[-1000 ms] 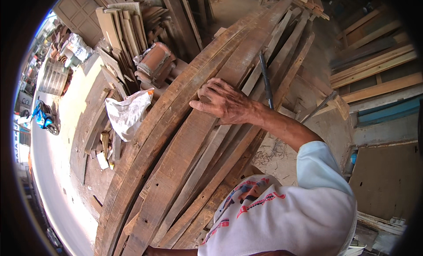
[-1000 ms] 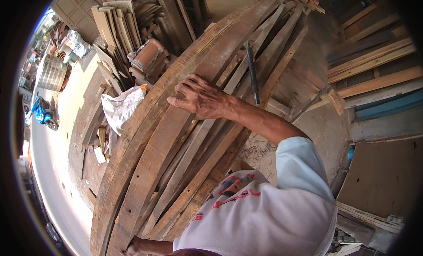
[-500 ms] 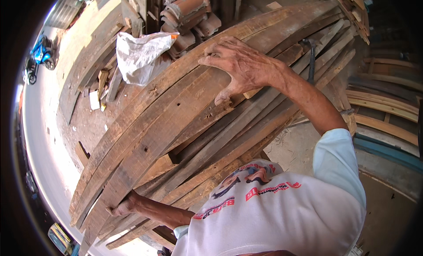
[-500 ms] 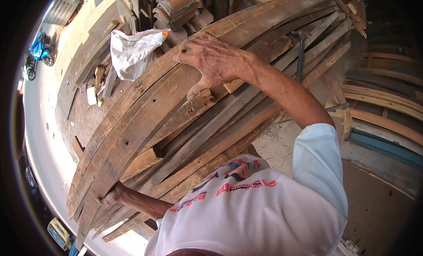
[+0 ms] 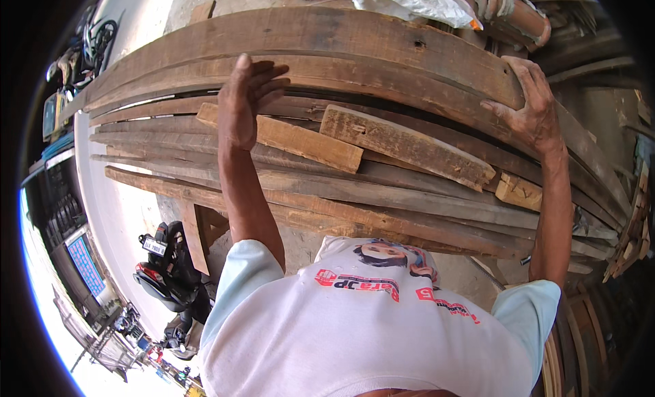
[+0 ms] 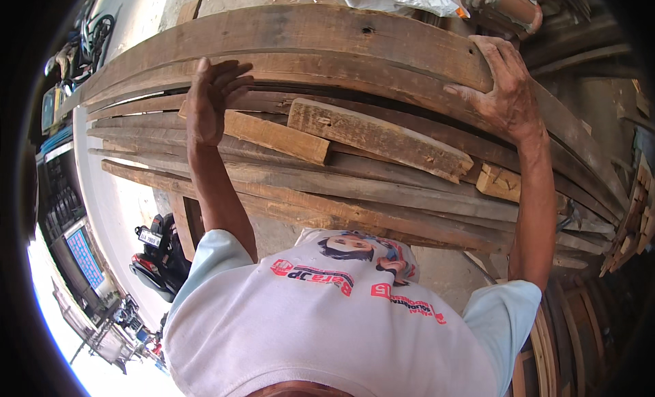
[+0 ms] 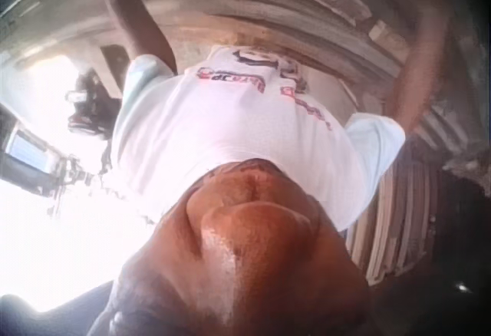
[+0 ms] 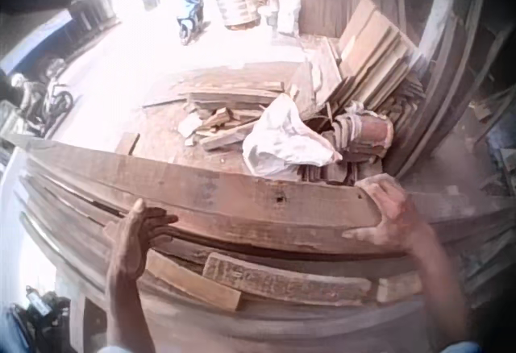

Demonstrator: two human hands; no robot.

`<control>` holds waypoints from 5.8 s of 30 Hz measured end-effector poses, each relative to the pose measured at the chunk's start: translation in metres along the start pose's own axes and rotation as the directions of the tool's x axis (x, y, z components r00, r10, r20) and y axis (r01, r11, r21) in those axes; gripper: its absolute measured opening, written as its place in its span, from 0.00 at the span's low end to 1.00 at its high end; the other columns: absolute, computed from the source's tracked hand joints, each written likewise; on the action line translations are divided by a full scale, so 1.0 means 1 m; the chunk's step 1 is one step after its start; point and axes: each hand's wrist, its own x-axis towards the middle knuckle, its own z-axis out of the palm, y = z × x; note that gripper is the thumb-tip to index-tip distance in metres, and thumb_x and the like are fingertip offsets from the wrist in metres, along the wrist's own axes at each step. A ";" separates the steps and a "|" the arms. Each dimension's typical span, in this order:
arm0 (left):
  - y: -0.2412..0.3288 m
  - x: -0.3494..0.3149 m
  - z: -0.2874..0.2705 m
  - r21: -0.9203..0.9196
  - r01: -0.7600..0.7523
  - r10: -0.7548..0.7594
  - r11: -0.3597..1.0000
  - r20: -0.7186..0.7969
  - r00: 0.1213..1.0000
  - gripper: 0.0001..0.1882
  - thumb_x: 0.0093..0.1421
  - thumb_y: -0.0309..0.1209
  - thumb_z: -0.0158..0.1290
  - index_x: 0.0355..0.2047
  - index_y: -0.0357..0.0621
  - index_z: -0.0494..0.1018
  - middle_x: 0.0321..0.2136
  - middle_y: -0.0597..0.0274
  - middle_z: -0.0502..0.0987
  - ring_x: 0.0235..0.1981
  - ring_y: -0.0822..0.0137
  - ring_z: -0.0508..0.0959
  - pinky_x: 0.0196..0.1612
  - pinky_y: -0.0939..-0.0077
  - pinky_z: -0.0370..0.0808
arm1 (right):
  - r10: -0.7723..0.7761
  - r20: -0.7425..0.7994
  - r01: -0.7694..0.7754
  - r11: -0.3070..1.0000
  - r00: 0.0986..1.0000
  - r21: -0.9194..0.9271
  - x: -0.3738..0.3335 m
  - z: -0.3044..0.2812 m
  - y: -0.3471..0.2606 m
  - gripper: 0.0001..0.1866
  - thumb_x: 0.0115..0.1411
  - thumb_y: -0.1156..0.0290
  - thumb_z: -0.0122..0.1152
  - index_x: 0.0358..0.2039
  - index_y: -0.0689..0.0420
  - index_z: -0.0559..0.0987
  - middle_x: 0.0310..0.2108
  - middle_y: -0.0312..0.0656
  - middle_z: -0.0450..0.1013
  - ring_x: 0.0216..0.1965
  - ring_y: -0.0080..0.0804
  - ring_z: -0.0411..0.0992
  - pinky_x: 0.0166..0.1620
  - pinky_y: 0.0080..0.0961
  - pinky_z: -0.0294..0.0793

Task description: The person uses a hammer to drive nails into a stack of wooden planks, securing them together. They repeatedly lift, align, and hammer the planks to form a cohesive structure.

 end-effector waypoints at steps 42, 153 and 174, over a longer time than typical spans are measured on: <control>-0.113 -0.127 0.028 0.758 -0.520 0.645 0.394 0.175 0.744 0.29 0.56 0.36 0.67 0.57 0.46 0.72 0.49 0.57 0.80 0.47 0.55 0.76 0.61 0.56 0.62 | 0.129 0.139 -0.148 0.980 0.982 0.137 -0.090 0.080 -0.170 0.40 0.48 0.64 0.80 0.60 0.59 0.72 0.54 0.49 0.71 0.56 0.50 0.70 0.59 0.47 0.70; -0.367 -0.392 0.031 -0.631 0.404 -0.465 0.663 0.077 0.882 0.36 0.73 0.60 0.42 0.68 0.45 0.62 0.64 0.49 0.69 0.64 0.46 0.70 0.64 0.42 0.72 | 0.857 0.408 0.136 -0.385 -0.315 0.913 -0.666 0.108 -0.215 0.47 0.67 0.37 0.57 0.71 0.62 0.60 0.67 0.53 0.60 0.67 0.47 0.64 0.64 0.46 0.70; -0.368 -0.388 -0.054 -0.819 -0.175 -0.145 0.546 -0.299 0.943 0.36 0.55 0.51 0.69 0.55 0.41 0.71 0.39 0.56 0.79 0.43 0.61 0.80 0.47 0.56 0.80 | 0.940 0.111 0.257 -0.025 -0.324 0.966 -0.648 0.137 -0.248 0.41 0.60 0.41 0.59 0.68 0.53 0.65 0.68 0.50 0.62 0.66 0.53 0.64 0.68 0.53 0.64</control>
